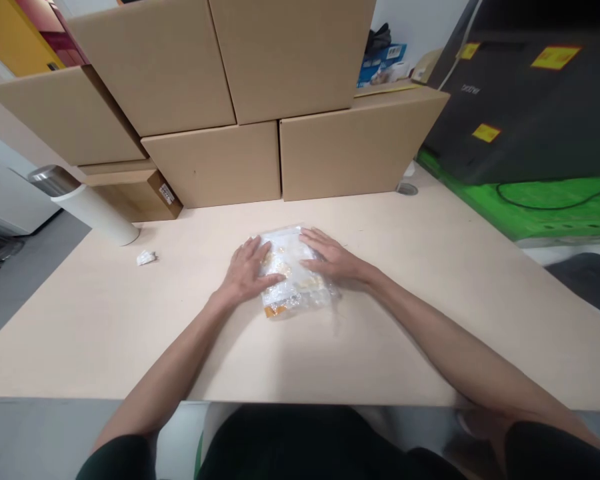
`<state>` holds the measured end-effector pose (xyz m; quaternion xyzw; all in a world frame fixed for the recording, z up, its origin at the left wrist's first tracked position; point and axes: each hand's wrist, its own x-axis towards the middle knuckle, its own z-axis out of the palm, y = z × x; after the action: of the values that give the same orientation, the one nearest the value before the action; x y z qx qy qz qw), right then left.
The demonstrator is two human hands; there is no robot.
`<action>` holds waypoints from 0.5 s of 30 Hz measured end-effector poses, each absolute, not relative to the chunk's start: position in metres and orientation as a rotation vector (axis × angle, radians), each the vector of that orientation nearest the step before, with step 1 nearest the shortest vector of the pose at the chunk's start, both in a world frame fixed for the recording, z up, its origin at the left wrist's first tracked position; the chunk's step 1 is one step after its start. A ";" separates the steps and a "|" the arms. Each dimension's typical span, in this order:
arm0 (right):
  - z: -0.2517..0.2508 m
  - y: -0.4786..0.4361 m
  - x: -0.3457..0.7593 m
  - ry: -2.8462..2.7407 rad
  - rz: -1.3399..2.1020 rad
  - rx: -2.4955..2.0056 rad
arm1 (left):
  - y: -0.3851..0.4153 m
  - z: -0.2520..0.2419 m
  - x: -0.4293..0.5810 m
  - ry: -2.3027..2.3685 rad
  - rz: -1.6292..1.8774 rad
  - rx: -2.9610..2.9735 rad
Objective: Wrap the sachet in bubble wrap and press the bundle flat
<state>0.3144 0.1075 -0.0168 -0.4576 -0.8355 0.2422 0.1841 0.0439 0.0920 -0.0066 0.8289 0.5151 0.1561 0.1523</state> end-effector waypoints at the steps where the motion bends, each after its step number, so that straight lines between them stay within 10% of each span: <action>1: -0.014 0.109 0.317 -2.388 0.736 -1.274 | 0.093 -0.005 0.042 1.472 0.361 2.387; 15: -0.031 0.113 0.321 -2.487 0.713 -1.280 | 0.095 -0.002 0.044 1.478 0.141 2.478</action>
<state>0.3212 0.1128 -0.0305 -0.4400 -0.8545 0.2451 0.1272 0.0438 0.0946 -0.0016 0.8510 0.5074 0.0484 0.1260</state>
